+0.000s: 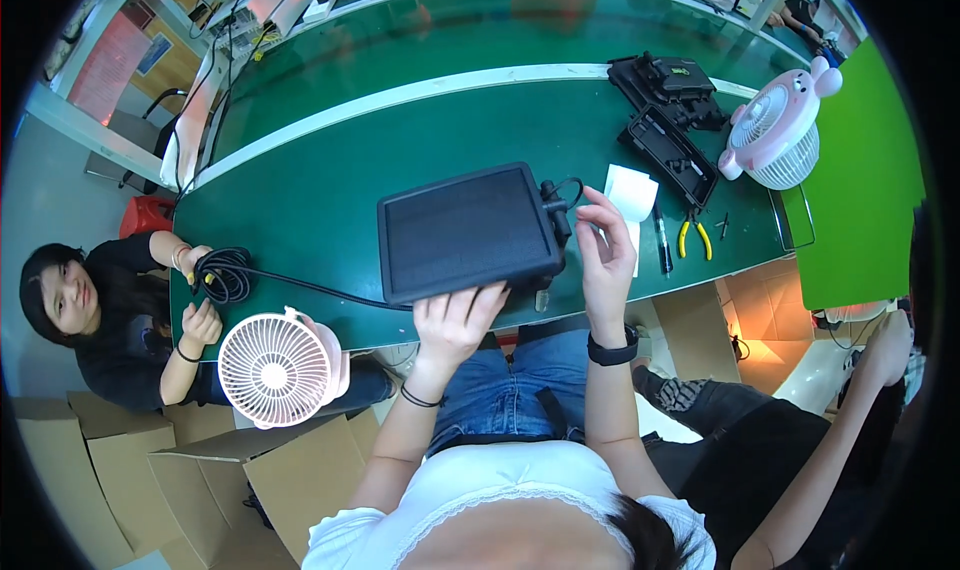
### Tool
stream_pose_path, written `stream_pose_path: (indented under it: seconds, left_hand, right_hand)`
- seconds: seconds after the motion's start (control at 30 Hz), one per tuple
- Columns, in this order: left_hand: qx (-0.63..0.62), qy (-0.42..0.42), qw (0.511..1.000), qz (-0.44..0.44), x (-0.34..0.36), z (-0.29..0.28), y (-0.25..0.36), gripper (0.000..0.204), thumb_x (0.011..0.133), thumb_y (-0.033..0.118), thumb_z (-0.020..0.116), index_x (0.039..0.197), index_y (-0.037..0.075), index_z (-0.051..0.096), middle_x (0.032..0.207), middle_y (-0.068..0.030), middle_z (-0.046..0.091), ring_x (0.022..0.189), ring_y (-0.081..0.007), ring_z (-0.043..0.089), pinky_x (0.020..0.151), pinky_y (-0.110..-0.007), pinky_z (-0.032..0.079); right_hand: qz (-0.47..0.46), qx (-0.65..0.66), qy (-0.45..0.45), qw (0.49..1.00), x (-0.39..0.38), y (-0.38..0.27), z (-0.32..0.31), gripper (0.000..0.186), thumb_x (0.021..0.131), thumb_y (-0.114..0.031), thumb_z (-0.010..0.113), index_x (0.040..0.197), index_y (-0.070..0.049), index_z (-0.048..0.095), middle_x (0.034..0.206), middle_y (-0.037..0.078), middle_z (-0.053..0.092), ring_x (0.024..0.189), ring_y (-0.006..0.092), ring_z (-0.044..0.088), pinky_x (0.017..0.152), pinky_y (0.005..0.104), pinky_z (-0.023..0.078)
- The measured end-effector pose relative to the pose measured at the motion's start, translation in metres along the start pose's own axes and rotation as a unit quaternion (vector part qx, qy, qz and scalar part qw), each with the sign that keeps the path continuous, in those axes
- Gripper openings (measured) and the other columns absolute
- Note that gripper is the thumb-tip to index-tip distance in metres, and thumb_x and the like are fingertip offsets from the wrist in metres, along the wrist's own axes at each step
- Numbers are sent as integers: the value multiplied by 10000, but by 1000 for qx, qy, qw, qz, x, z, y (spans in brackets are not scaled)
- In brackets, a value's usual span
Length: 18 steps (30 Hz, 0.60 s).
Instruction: Inspect electronic device cases and record findings on a notepad at a workshop bench.
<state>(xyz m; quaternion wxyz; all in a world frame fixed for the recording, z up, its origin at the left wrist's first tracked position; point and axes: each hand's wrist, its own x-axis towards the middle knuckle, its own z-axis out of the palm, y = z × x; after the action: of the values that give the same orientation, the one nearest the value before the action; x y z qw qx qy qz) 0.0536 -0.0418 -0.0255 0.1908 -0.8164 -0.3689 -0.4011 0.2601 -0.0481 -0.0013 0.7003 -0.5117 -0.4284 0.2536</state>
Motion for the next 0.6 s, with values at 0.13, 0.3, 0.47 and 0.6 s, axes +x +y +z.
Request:
stream_pose_path:
  seconds: [0.13,0.3,0.47,0.6]
  left_hand:
    - [-52,-17,998,-8,28,-3,-11,498,731,274,819,1204,213,675,1116,15,638,978,-191,594,874,-375,428]
    - [-59,-9,998,37,31,1,-12,412,724,332,842,1108,238,723,1014,20,639,884,-196,609,797,-365,444]
    - [-39,9,999,33,12,-7,-25,380,704,302,867,1044,197,734,979,-19,675,939,-267,637,889,-422,434]
    - [-65,8,996,65,17,0,-29,450,688,268,864,1089,151,695,1055,-71,653,996,-326,613,932,-498,422]
  right_hand:
    - [37,15,-18,999,3,4,1,211,960,-3,567,1164,-21,617,1367,144,550,1157,174,588,984,303,474]
    - [71,127,4,989,6,23,7,208,941,15,610,1141,-42,603,1188,82,647,1120,159,604,1012,304,473]
    - [88,250,-22,964,0,31,32,242,922,27,639,1155,-25,603,1206,96,658,1170,171,602,1031,308,470]
    - [105,247,-2,963,4,27,19,205,905,49,647,1100,-11,626,1164,112,680,1085,164,651,982,286,506]
